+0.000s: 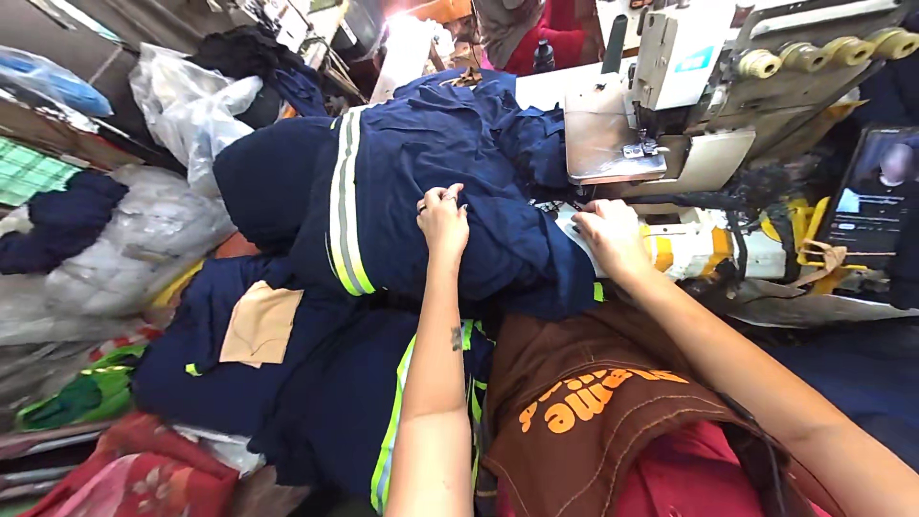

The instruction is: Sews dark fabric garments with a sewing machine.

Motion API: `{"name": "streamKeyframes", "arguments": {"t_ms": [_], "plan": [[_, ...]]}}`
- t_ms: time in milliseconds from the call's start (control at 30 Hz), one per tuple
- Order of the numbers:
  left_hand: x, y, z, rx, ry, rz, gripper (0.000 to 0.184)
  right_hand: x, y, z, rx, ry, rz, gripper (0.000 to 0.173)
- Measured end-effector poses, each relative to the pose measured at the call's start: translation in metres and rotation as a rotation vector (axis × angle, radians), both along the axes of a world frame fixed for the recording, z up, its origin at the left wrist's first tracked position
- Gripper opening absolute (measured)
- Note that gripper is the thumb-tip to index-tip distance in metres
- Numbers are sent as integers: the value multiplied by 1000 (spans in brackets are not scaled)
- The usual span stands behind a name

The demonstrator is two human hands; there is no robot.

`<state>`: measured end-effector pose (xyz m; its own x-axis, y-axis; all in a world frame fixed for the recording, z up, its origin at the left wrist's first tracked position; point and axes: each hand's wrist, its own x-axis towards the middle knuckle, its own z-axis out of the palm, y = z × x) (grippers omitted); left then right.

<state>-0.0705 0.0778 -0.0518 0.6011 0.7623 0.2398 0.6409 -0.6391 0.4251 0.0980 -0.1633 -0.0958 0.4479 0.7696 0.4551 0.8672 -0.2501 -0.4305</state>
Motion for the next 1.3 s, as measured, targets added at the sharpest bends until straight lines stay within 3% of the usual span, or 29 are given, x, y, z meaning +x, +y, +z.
{"name": "streamKeyframes", "arguments": {"t_ms": [67,133,167,300,400,467,533,567,600,700,800,900,967,1033,1167,1300], "plan": [[11,14,-2,11,121,-38,32,-10,3,3,-46,5,4,23],[16,29,0,-15,89,-126,21,-15,7,6,-171,62,-8,40],[16,34,6,-49,-3,-206,19,-15,7,7,-196,113,0,41],[16,27,67,-303,-558,-759,13,-8,-9,27,-131,486,214,16],[26,-2,121,-413,-670,-1067,12,-6,-45,49,-57,977,543,14],[42,-27,148,-318,-621,-1173,14,-3,-61,61,42,1156,710,34],[67,-59,163,-209,-488,-1269,18,-6,-64,76,179,1111,618,74],[81,-74,164,-180,-408,-1327,20,-8,-63,83,243,1085,539,86],[96,-88,163,-162,-321,-1376,23,-10,-62,89,305,1081,454,86],[132,-105,144,-162,-169,-1371,31,-11,-62,92,486,1126,237,40],[149,-96,119,-300,-228,-1324,34,-2,-73,75,457,1143,153,18],[149,-94,105,-607,-320,-1226,37,1,-83,66,376,1115,128,29],[150,-98,104,-633,-339,-1178,40,-1,-81,71,353,1066,105,57],[153,-104,111,-547,-321,-1201,41,-1,-74,80,386,1003,64,68],[154,-113,134,-501,-327,-1198,38,1,-62,85,523,967,7,23],[150,-104,140,-756,-368,-1121,48,-3,-77,86,472,1041,133,18]]}}
